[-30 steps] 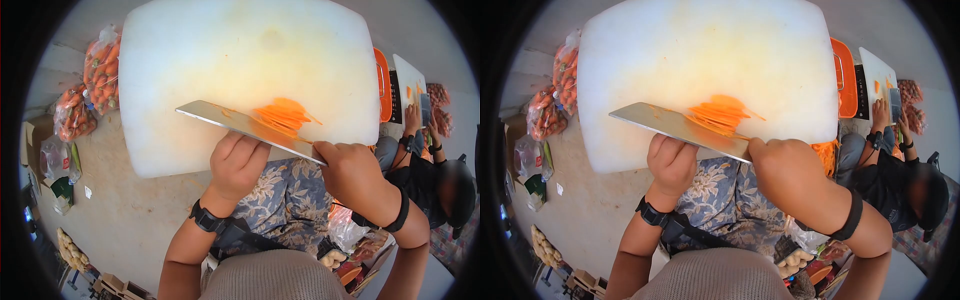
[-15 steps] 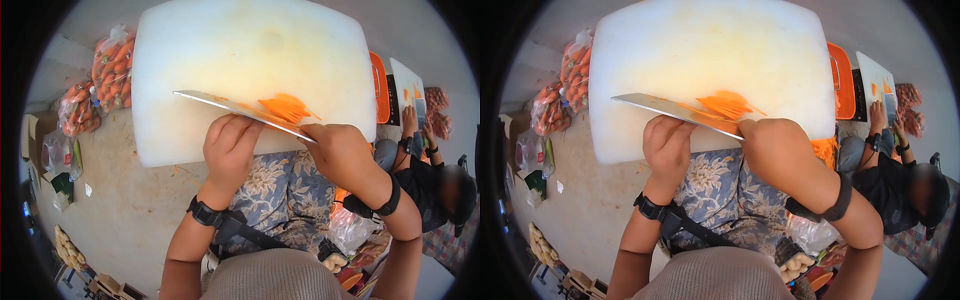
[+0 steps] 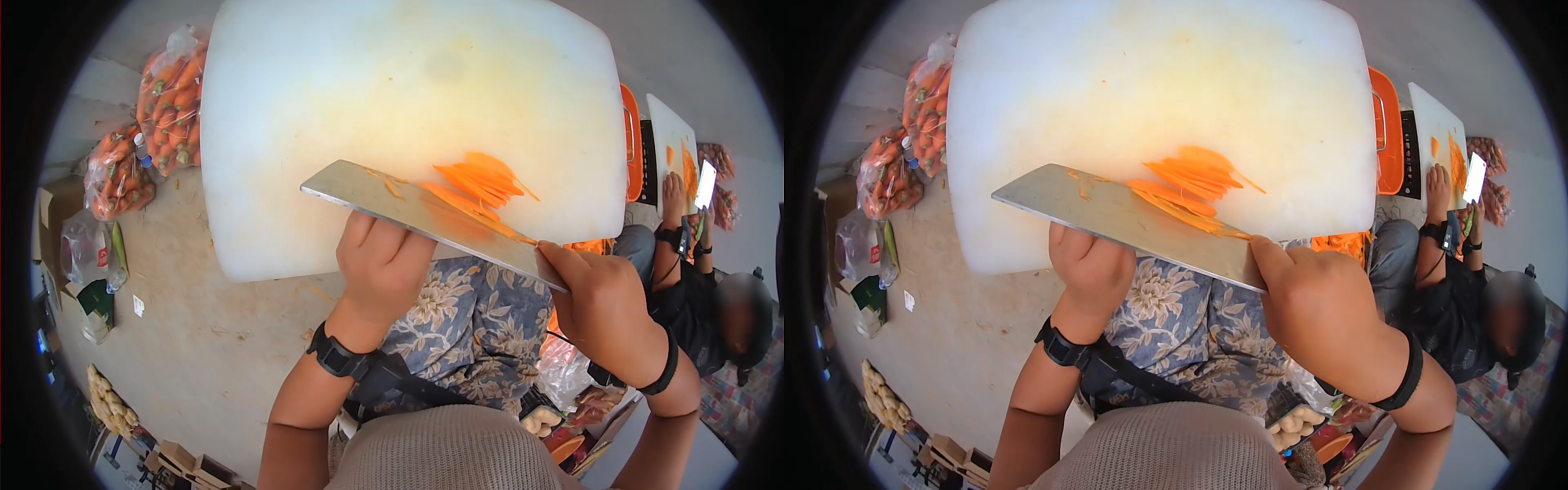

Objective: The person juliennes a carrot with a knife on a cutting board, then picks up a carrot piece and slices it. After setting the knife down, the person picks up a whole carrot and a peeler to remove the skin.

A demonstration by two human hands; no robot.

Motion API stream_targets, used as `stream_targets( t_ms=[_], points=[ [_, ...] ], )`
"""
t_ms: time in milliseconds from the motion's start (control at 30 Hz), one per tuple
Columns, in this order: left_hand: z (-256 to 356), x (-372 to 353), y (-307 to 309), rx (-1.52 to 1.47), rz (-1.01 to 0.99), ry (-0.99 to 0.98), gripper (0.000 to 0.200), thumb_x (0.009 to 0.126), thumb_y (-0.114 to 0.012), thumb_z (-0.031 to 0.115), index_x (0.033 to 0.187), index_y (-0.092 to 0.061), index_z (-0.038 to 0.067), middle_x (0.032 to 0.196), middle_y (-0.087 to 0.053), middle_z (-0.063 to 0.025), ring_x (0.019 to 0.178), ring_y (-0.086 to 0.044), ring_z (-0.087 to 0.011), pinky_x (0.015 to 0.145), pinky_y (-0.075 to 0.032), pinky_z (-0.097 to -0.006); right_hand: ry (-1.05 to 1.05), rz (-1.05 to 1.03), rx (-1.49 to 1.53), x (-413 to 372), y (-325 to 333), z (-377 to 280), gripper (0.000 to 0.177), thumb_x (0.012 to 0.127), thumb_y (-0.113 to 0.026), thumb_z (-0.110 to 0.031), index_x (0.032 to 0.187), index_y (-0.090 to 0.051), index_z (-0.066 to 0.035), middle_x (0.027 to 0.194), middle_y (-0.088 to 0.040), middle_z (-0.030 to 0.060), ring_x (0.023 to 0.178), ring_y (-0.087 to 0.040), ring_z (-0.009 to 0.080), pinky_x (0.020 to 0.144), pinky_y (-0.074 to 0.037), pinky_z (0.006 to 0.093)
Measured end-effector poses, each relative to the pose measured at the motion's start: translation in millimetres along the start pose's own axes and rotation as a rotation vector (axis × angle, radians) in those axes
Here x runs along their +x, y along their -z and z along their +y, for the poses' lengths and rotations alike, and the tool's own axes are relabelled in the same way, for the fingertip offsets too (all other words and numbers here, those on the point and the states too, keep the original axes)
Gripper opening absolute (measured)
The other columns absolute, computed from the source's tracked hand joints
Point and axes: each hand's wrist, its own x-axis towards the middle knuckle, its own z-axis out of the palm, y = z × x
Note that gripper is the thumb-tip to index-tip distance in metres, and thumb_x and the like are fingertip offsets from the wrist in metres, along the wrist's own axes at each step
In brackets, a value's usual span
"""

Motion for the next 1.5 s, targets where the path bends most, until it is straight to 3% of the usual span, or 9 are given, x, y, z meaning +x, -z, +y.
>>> stream_targets(
  t_ms=[33, 267, 467, 700, 767, 967, 1067, 1500],
  points=[
    [1, 0, 1, 0.003, -0.007, 0.001, 0.024, 0.061, -0.065, 0.004, 0.084, -0.071, 0.004, 0.091, -0.064, -0.0062, 0.086, -0.059, -0.0262, 0.074, -0.052, -0.0311, 0.021, 0.003, -0.020, 1, -2, 2, 0.038, 0.066, -0.069, -0.004, 0.103, -0.060, 0.000, 0.065, -0.059, 0.0108, 0.058, -0.061, 0.0291, 0.055, -0.049, 0.0387],
    [1, 0, 1, -0.017, -0.035, -0.020, 0.027, 0.057, -0.064, 0.004, 0.083, -0.071, 0.005, 0.090, -0.064, -0.0059, 0.087, -0.059, -0.0246, 0.073, -0.051, -0.0296, 0.023, -0.028, 0.019, 23, -8, 1, 0.020, 0.069, -0.065, -0.003, 0.088, -0.058, -0.004, 0.063, -0.058, 0.0114, 0.056, -0.060, 0.0302, 0.053, -0.048, 0.0396],
    [3, 1, 0, 0.003, -0.041, -0.012, 0.022, 0.064, -0.066, 0.003, 0.086, -0.071, 0.005, 0.091, -0.064, -0.0066, 0.088, -0.059, -0.0259, 0.075, -0.051, -0.0327, -0.015, 0.015, 0.037, 45, -23, -7, 0.006, 0.074, -0.060, -0.005, 0.079, -0.061, -0.003, 0.070, -0.065, 0.0169, 0.062, -0.065, 0.0338, 0.057, -0.052, 0.0420],
    [2, 4, -1, -0.029, 0.006, -0.017, 0.022, 0.069, -0.066, -0.001, 0.089, -0.071, 0.004, 0.091, -0.065, -0.0062, 0.088, -0.060, -0.0263, 0.077, -0.050, -0.0340, 0.018, 0.251, 0.074, 47, -47, -1, 0.008, 0.076, -0.065, -0.009, 0.078, -0.063, -0.002, 0.068, -0.064, 0.0180, 0.062, -0.064, 0.0349, 0.058, -0.052, 0.0429],
    [-2, 3, -3, -0.027, 0.006, -0.007, 0.019, 0.070, -0.066, -0.001, 0.088, -0.071, 0.004, 0.090, -0.064, -0.0064, 0.087, -0.060, -0.0267, 0.076, -0.050, -0.0345, 0.010, 0.218, 0.090, 49, -41, -3, 0.016, 0.084, -0.066, -0.017, 0.080, -0.064, -0.002, 0.066, -0.062, 0.0194, 0.063, -0.062, 0.0380, 0.059, -0.050, 0.0449],
    [-1, -3, -3, 0.009, 0.013, 0.008, 0.013, 0.071, -0.066, 0.000, 0.083, -0.070, 0.003, 0.088, -0.063, -0.0073, 0.085, -0.059, -0.0278, 0.073, -0.050, -0.0358, -0.013, 0.160, 0.007, 18, -16, -12, 0.017, 0.086, -0.065, -0.019, 0.081, -0.065, -0.003, 0.064, -0.061, 0.0186, 0.061, -0.062, 0.0374, 0.058, -0.050, 0.0442],
    [1, -1, -3, -0.001, 0.034, 0.002, 0.013, 0.070, -0.067, 0.000, 0.082, -0.069, 0.003, 0.088, -0.063, -0.0078, 0.083, -0.059, -0.0283, 0.071, -0.050, -0.0362, 0.033, 0.171, -0.019, 5, -12, -10, 0.007, 0.078, -0.061, -0.007, 0.076, -0.059, -0.001, 0.060, -0.060, 0.0170, 0.056, -0.063, 0.0331, 0.053, -0.051, 0.0422],
    [1, -3, 0, -0.044, -0.020, 0.023, 0.021, 0.067, -0.067, 0.003, 0.087, -0.071, 0.006, 0.092, -0.062, -0.0054, 0.089, -0.059, -0.0259, 0.074, -0.052, -0.0329, -0.011, -0.003, -0.017, 24, -26, -2, 0.008, 0.076, -0.060, -0.005, 0.083, -0.058, -0.001, 0.062, -0.062, 0.0170, 0.056, -0.063, 0.0337, 0.053, -0.051, 0.0428]
  ],
)
